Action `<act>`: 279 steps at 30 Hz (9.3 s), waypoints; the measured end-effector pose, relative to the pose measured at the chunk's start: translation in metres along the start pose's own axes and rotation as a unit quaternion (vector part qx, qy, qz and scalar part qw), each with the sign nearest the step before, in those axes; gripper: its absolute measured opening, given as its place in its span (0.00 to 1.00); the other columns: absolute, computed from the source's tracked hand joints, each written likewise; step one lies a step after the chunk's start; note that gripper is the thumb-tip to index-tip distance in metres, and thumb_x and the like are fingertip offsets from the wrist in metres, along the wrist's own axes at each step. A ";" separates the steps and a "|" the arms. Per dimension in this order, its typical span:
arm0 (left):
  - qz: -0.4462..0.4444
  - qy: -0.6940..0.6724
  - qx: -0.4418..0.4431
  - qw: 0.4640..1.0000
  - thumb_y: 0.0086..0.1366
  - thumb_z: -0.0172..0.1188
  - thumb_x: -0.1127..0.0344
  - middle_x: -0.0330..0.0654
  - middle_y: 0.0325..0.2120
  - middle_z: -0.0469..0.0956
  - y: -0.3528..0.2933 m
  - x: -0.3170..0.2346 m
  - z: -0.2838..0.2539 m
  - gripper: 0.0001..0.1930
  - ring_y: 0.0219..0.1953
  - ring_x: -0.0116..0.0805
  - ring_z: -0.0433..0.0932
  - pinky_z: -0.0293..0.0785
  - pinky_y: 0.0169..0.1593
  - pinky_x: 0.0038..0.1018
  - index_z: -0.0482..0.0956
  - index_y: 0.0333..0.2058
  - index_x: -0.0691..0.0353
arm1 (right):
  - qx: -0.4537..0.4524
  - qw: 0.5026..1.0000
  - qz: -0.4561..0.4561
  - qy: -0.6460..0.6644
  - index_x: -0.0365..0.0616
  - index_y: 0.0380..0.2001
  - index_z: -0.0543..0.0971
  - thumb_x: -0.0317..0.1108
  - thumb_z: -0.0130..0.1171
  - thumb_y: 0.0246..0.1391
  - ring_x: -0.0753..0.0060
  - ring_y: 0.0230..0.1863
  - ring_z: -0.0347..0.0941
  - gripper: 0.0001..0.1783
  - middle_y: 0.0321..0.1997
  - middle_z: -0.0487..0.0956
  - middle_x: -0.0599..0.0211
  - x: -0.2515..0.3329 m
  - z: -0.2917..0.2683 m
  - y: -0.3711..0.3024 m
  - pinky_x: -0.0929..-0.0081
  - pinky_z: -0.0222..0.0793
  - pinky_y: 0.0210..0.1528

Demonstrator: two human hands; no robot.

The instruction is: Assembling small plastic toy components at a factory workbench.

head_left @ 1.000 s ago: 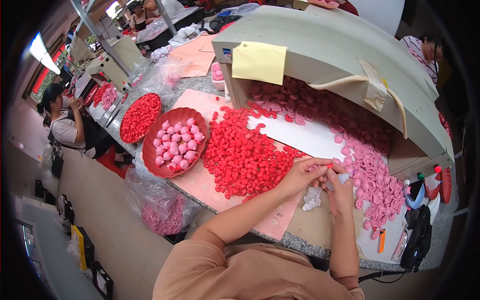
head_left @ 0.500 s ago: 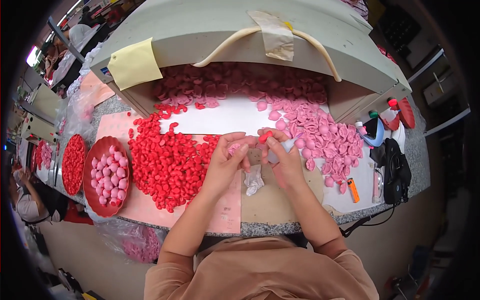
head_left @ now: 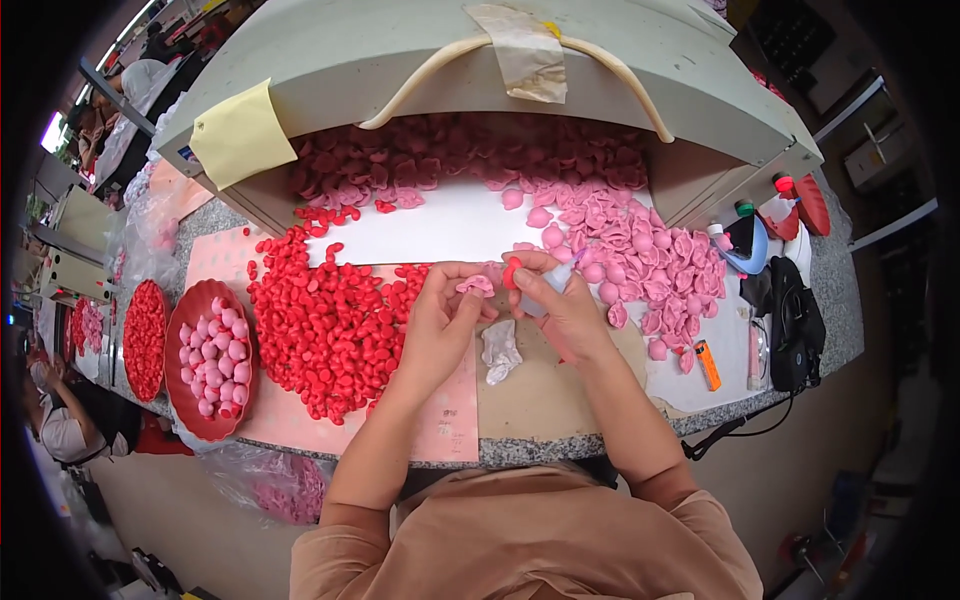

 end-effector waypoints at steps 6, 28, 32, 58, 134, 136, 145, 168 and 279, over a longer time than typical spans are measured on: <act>0.059 0.182 -0.060 0.980 0.62 0.48 0.76 0.38 0.30 0.74 -0.003 -0.014 -0.004 0.13 0.29 0.19 0.71 0.72 0.33 0.17 0.72 0.45 0.67 | 0.004 0.981 -0.061 -0.183 0.38 0.45 0.73 0.31 0.58 0.53 0.83 0.34 0.71 0.16 0.37 0.76 0.70 0.005 0.005 -0.004 0.84 0.68 0.34; 0.104 0.183 0.022 0.977 0.68 0.45 0.66 0.42 0.41 0.75 -0.007 -0.020 0.005 0.17 0.34 0.23 0.74 0.73 0.35 0.19 0.69 0.52 0.66 | 0.069 0.983 0.006 -0.171 0.38 0.46 0.73 0.33 0.54 0.56 0.81 0.31 0.69 0.16 0.34 0.75 0.70 -0.005 0.006 -0.005 0.82 0.66 0.34; 0.059 0.155 0.033 0.986 0.69 0.44 0.65 0.38 0.33 0.75 -0.010 -0.023 0.005 0.16 0.27 0.20 0.71 0.69 0.29 0.17 0.71 0.50 0.65 | 0.057 0.987 0.001 -0.152 0.38 0.43 0.73 0.35 0.56 0.56 0.85 0.28 0.68 0.14 0.28 0.74 0.73 -0.006 0.009 -0.007 0.85 0.64 0.31; 0.104 0.104 0.068 0.987 0.67 0.42 0.67 0.41 0.27 0.78 -0.017 -0.035 0.005 0.12 0.21 0.26 0.76 0.74 0.29 0.25 0.75 0.41 0.62 | -0.020 0.991 0.002 -0.132 0.41 0.41 0.71 0.38 0.52 0.58 0.83 0.23 0.63 0.13 0.24 0.69 0.75 -0.027 0.001 -0.007 0.85 0.59 0.26; 0.068 -0.173 -0.034 0.982 0.64 0.52 0.71 0.43 0.47 0.70 -0.002 -0.028 -0.013 0.22 0.47 0.32 0.72 0.69 0.50 0.27 0.62 0.56 0.66 | -0.004 0.995 0.091 0.044 0.43 0.33 0.72 0.51 0.37 0.63 0.67 0.25 0.76 0.23 0.29 0.74 0.67 -0.013 0.028 -0.017 0.82 0.64 0.17; 0.077 -0.276 -0.023 0.958 0.64 0.53 0.66 0.42 0.48 0.69 0.005 -0.029 -0.020 0.23 0.44 0.31 0.73 0.70 0.49 0.27 0.62 0.56 0.65 | -0.001 0.997 0.081 0.018 0.43 0.33 0.71 0.51 0.37 0.63 0.65 0.24 0.76 0.23 0.28 0.74 0.65 -0.011 0.022 -0.015 0.80 0.64 0.16; 0.011 -0.391 -0.038 0.920 0.66 0.50 0.56 0.42 0.46 0.71 0.001 -0.010 -0.025 0.24 0.36 0.26 0.73 0.71 0.41 0.24 0.63 0.55 0.61 | 0.049 0.990 0.096 -0.089 0.43 0.33 0.68 0.49 0.40 0.62 0.73 0.15 0.70 0.19 0.26 0.75 0.63 -0.005 0.013 -0.020 0.82 0.60 0.12; -0.151 -0.362 0.067 0.917 0.68 0.45 0.60 0.45 0.46 0.73 0.001 0.011 0.010 0.17 0.44 0.32 0.73 0.73 0.46 0.32 0.66 0.52 0.60 | -0.099 0.955 -0.253 -0.121 0.41 0.34 0.68 0.35 0.55 0.56 0.87 0.23 0.60 0.10 0.25 0.68 0.74 0.053 -0.015 -0.022 0.86 0.57 0.25; -0.126 -0.282 0.038 0.950 0.66 0.47 0.67 0.47 0.53 0.67 0.004 0.002 0.012 0.21 0.53 0.37 0.68 0.68 0.57 0.38 0.61 0.57 0.67 | -0.124 0.846 -0.358 -0.376 0.41 0.26 0.73 0.37 0.64 0.47 0.81 0.22 0.66 0.13 0.21 0.72 0.70 0.065 -0.007 -0.029 0.81 0.60 0.24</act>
Point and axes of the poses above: each hand's wrist, its own y-axis towards the middle knuckle, its own z-axis out of the palm, x = y × z, the point moved 5 cm from there along y, towards the middle knuckle
